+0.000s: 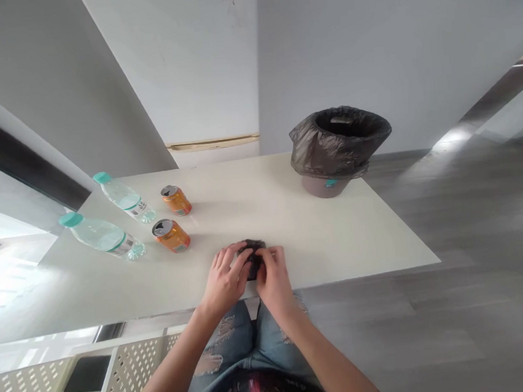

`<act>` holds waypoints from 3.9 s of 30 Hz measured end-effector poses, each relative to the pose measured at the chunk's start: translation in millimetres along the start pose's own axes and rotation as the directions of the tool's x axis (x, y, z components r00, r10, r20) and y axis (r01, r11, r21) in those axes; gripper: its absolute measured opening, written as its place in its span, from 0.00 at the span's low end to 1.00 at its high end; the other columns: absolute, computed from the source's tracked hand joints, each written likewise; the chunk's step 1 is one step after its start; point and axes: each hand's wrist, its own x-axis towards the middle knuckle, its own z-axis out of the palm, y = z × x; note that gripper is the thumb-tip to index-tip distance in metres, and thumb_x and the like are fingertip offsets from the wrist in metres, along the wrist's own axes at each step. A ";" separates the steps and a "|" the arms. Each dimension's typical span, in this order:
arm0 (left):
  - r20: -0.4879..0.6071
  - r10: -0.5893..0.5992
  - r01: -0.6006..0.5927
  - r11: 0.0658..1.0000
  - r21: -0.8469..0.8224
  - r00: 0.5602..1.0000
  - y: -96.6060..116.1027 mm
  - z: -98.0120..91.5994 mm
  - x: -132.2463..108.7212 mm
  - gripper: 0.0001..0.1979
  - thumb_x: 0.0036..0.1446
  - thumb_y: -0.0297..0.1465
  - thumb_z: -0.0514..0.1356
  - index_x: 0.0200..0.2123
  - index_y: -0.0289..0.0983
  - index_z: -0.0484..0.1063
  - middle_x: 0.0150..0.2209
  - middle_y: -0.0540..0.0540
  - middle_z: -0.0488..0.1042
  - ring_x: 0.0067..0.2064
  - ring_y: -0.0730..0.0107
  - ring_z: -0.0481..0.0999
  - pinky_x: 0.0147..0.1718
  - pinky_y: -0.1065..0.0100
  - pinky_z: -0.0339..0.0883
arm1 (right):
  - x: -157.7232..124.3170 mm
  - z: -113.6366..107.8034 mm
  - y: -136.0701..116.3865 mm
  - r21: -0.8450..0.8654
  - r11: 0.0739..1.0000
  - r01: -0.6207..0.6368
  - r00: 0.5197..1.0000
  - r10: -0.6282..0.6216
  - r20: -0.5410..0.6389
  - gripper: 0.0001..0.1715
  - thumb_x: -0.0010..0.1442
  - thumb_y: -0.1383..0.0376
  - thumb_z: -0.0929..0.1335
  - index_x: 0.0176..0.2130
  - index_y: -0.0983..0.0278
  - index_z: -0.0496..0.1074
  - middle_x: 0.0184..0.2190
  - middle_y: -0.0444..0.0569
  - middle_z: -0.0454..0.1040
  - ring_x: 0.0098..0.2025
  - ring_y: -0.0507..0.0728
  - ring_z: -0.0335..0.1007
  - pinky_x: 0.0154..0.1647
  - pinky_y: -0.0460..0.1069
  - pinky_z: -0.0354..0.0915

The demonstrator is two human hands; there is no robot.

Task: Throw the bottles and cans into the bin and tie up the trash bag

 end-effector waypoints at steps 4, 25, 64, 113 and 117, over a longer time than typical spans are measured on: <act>0.146 0.070 -0.079 0.995 0.056 0.987 -5.6 8.1 -2.4 0.25 0.75 0.30 0.47 0.71 0.38 0.62 0.72 0.39 0.65 0.75 0.53 0.60 0.73 0.44 0.55 | -3.5 3.2 0.4 -0.020 1.000 -0.011 1.000 0.010 -0.020 0.22 0.64 0.77 0.61 0.52 0.60 0.70 0.48 0.55 0.66 0.44 0.59 0.73 0.46 0.55 0.77; 0.024 -0.186 0.185 0.981 0.052 0.982 -20.1 13.8 -13.9 0.21 0.75 0.27 0.45 0.65 0.37 0.65 0.71 0.37 0.65 0.75 0.50 0.58 0.71 0.41 0.55 | -6.8 6.9 6.4 -0.433 0.849 0.304 0.931 -0.169 0.323 0.36 0.77 0.57 0.60 0.77 0.66 0.54 0.77 0.66 0.52 0.78 0.72 0.49 0.75 0.72 0.55; 0.005 -0.259 0.259 0.966 -0.001 0.966 -25.1 16.6 -12.6 0.14 0.72 0.23 0.49 0.54 0.40 0.68 0.53 0.39 0.70 0.53 0.56 0.72 0.55 0.52 0.66 | 38.2 -202.3 179.3 -0.307 0.756 -0.578 0.804 0.465 -0.370 0.38 0.58 0.44 0.71 0.58 0.64 0.72 0.53 0.65 0.78 0.52 0.75 0.76 0.54 0.69 0.71; 0.046 -0.233 0.226 0.966 0.129 0.971 -19.5 19.6 -14.1 0.12 0.67 0.22 0.54 0.50 0.40 0.69 0.52 0.40 0.71 0.51 0.53 0.68 0.54 0.51 0.65 | 229.9 -178.1 -1.9 -0.541 0.777 0.320 0.945 -0.300 0.129 0.15 0.61 0.67 0.69 0.48 0.62 0.76 0.45 0.57 0.79 0.49 0.69 0.76 0.49 0.61 0.71; 0.043 -0.230 0.224 0.968 0.110 0.972 -21.2 19.0 -12.6 0.13 0.66 0.21 0.55 0.50 0.40 0.70 0.51 0.40 0.71 0.51 0.53 0.68 0.54 0.51 0.66 | 198.8 -155.0 -47.6 -0.448 0.792 0.415 0.910 -0.369 0.189 0.11 0.62 0.70 0.68 0.45 0.61 0.76 0.41 0.53 0.79 0.44 0.65 0.76 0.44 0.58 0.71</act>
